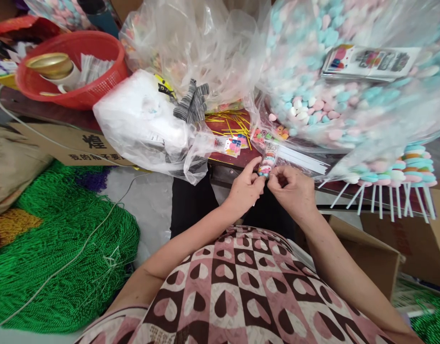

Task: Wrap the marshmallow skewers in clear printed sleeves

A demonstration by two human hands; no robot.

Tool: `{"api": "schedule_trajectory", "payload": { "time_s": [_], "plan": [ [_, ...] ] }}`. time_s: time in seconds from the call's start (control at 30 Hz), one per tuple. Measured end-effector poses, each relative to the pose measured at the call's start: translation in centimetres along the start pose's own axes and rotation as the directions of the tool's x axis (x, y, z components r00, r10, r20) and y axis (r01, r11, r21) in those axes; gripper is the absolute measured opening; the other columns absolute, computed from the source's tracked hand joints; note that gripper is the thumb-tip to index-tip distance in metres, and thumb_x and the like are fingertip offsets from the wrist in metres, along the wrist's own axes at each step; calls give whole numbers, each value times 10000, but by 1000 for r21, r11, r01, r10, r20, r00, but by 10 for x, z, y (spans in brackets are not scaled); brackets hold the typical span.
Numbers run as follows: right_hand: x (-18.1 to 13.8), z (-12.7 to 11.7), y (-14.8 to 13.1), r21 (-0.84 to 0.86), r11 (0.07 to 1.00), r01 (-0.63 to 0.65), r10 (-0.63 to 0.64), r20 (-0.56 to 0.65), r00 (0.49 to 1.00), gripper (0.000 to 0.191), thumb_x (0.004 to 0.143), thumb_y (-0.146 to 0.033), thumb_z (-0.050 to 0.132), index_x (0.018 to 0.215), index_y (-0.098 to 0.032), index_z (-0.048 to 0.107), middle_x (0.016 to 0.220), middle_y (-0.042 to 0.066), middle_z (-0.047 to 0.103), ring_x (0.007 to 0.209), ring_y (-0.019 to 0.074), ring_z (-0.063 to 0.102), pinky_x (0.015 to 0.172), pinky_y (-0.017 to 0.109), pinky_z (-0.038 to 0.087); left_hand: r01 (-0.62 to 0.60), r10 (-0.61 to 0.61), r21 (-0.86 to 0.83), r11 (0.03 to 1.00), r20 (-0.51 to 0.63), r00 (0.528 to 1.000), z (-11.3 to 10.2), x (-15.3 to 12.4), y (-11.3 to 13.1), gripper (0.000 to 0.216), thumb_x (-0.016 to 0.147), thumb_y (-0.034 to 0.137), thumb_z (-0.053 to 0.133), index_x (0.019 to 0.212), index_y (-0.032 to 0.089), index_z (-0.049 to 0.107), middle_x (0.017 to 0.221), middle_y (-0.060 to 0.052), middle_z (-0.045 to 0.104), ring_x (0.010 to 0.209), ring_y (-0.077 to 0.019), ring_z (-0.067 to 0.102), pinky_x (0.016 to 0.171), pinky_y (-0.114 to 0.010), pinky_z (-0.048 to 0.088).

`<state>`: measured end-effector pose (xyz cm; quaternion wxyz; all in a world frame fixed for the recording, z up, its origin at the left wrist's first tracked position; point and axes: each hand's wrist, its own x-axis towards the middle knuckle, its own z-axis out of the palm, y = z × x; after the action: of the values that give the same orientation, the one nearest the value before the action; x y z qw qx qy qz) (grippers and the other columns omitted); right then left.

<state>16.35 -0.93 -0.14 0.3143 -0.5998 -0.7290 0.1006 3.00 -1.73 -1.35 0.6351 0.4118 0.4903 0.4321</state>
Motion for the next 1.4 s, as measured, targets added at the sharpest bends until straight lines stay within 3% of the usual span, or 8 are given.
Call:
{"api": "schedule_trajectory", "payload": {
  "time_s": [0.33, 0.43, 0.57, 0.73, 1.0, 1.1, 1.27, 1.4],
  "plan": [
    [-21, 8, -3, 108, 994, 4, 0, -34, 999, 126, 791, -210, 522, 700, -207, 610, 651, 6, 658, 568, 144, 596, 614, 273, 483, 40, -38, -260, 965, 15, 999, 1, 3, -4, 627, 858, 247, 607, 1437, 190, 373, 582, 97, 510, 513, -58, 456, 548, -187, 391],
    [-23, 6, -2, 287, 950, -121, 114, 40, 993, 125, 844, -265, 536, 786, -202, 628, 707, 12, 667, 602, 146, 615, 624, 280, 505, 42, -45, -316, 948, -3, 999, -2, 6, -6, 467, 849, 305, 622, 1275, 175, 484, 583, 81, 542, 497, -60, 477, 540, -195, 388],
    [-32, 1, -7, 513, 764, -391, 309, 241, 920, 268, 899, -429, 536, 845, -189, 644, 705, 15, 653, 604, 146, 620, 591, 277, 520, 45, -62, -325, 945, -40, 997, -4, 6, -8, 319, 825, 353, 639, 1071, 186, 525, 599, 70, 561, 493, -60, 489, 515, -192, 366],
    [-44, 6, -17, 552, 600, -579, 316, 501, 805, 376, 822, -551, 623, 757, -182, 652, 648, 12, 647, 536, 125, 588, 527, 252, 490, -4, -16, -238, 971, -82, 997, -3, 7, -10, 224, 804, 277, 646, 969, 189, 522, 590, 71, 552, 527, -64, 492, 549, -192, 391],
    [-48, 28, -25, 653, 247, -716, 323, 641, 696, 298, 738, -462, 724, 785, -183, 632, 658, -3, 657, 534, 109, 590, 503, 226, 464, 24, -32, -66, 998, -128, 991, -8, 9, -13, 103, 825, 268, 601, 877, 195, 549, 621, 68, 532, 524, -71, 469, 514, -200, 344],
    [-48, 29, -30, 657, 127, -743, 315, 684, 658, 256, 743, -412, 718, 771, -181, 613, 641, 2, 661, 531, 109, 592, 510, 222, 461, -42, 57, 112, 993, -140, 988, -11, 8, -13, 69, 843, 265, 580, 855, 199, 565, 671, 55, 550, 593, -81, 495, 601, -211, 388],
    [-49, 25, -33, 671, 32, -740, 330, 692, 642, 158, 755, -320, 673, 811, -196, 594, 614, -34, 623, 469, 98, 549, 487, 224, 436, -290, 367, 483, 826, -71, 927, -17, 4, -8, 85, 892, 231, 517, 857, 204, 589, 850, -2, 607, 763, -120, 554, 752, -245, 428],
    [-53, 22, -30, 739, 31, -673, 368, 618, 695, 192, 799, -374, 666, 868, -198, 630, 558, -66, 512, 443, 88, 455, 457, 224, 381, -397, 486, 608, 688, 21, 874, -18, -1, 0, 147, 928, 232, 460, 866, 201, 589, 835, -25, 599, 774, -143, 556, 744, -260, 433]
  ]
}}
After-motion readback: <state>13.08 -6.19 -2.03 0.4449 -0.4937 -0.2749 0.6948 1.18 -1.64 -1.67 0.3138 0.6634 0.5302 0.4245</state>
